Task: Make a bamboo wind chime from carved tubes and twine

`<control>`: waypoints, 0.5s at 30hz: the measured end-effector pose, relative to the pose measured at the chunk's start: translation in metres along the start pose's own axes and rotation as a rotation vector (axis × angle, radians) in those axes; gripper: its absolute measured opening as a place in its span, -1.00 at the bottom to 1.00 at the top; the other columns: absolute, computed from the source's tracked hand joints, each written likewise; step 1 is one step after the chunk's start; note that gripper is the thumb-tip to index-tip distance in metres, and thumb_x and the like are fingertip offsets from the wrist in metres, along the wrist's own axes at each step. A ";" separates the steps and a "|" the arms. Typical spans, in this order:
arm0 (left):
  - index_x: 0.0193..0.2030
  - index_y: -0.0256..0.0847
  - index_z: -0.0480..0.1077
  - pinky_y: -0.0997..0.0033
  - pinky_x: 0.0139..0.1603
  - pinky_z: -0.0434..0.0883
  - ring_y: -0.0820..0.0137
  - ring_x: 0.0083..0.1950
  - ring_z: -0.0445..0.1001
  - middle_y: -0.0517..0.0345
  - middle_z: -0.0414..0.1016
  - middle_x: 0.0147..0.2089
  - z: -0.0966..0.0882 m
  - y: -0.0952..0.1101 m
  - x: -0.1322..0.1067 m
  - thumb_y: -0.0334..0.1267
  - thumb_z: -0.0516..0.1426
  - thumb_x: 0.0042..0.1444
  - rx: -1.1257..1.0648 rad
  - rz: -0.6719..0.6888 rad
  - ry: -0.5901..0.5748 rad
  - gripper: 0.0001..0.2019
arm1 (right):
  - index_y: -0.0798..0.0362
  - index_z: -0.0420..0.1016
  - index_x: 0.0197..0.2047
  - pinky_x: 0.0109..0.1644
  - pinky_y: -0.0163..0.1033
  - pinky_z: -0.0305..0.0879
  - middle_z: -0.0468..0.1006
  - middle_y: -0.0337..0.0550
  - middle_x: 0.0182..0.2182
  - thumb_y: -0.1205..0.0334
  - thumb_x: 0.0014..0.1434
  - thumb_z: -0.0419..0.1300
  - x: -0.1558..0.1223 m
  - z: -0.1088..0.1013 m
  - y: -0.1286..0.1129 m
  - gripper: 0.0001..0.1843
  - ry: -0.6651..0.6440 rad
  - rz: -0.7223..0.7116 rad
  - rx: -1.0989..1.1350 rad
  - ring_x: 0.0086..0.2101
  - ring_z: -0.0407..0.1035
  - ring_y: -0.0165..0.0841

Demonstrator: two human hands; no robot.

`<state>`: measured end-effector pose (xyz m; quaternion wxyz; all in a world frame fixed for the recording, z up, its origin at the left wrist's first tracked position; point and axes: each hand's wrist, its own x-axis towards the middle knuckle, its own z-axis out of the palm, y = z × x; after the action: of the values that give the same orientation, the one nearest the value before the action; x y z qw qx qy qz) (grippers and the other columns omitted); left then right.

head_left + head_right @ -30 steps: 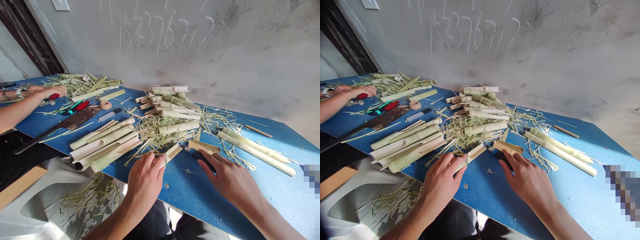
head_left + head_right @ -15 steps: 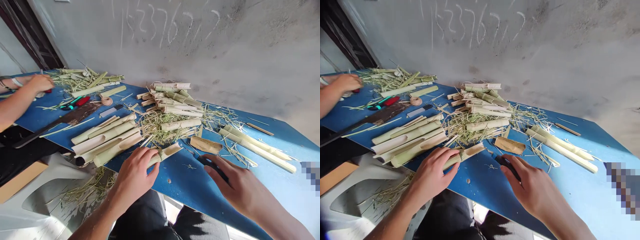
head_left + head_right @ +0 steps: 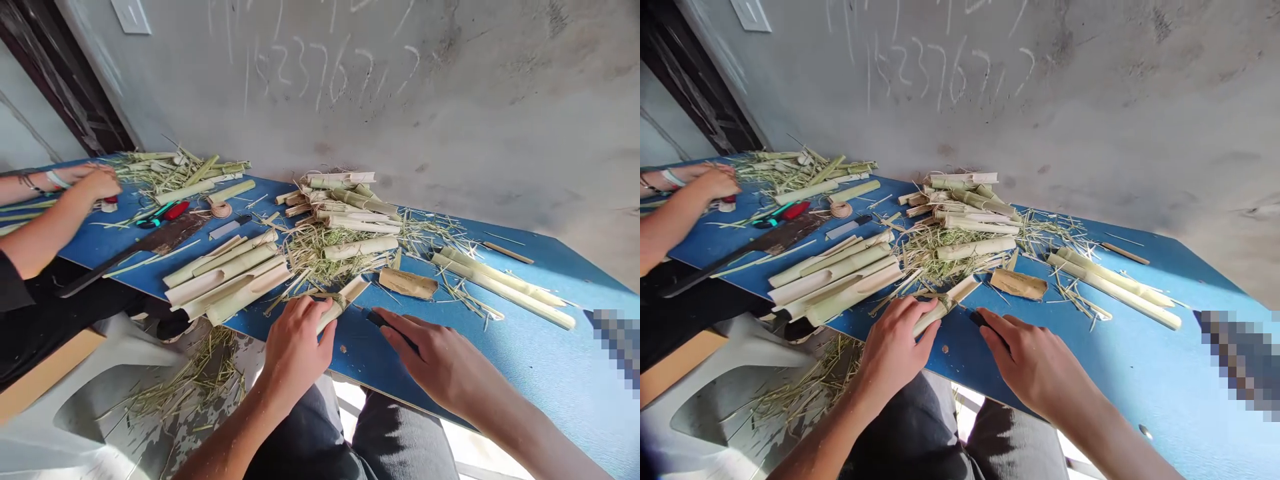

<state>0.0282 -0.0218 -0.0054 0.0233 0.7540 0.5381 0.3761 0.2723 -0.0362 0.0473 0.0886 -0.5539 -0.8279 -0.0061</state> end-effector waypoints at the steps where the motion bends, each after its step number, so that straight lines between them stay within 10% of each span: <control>1: 0.08 -0.11 0.52 0.23 -0.11 0.56 0.18 -0.04 0.60 0.06 0.61 -0.11 0.000 0.000 0.000 -0.30 0.21 0.32 0.001 -0.007 -0.003 -0.78 | -0.18 0.46 0.39 -0.38 -0.21 0.52 0.70 -0.18 -0.02 -0.02 0.59 -0.14 0.000 0.002 0.000 -0.49 0.011 -0.003 -0.023 -0.29 0.66 -0.23; 15: 0.07 -0.13 0.52 0.17 -0.08 0.57 0.16 -0.04 0.61 0.06 0.62 -0.09 0.001 -0.001 0.002 -0.30 0.18 0.34 0.020 0.014 -0.001 -0.79 | -0.17 0.40 0.44 -0.57 -0.25 0.10 0.65 -0.15 -0.21 0.02 0.59 -0.15 0.000 0.007 0.001 -0.47 0.113 -0.051 -0.370 -0.45 0.55 -0.34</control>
<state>0.0278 -0.0197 -0.0055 0.0132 0.7582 0.5364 0.3705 0.2720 -0.0357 0.0404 0.0314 -0.5381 -0.8201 -0.1918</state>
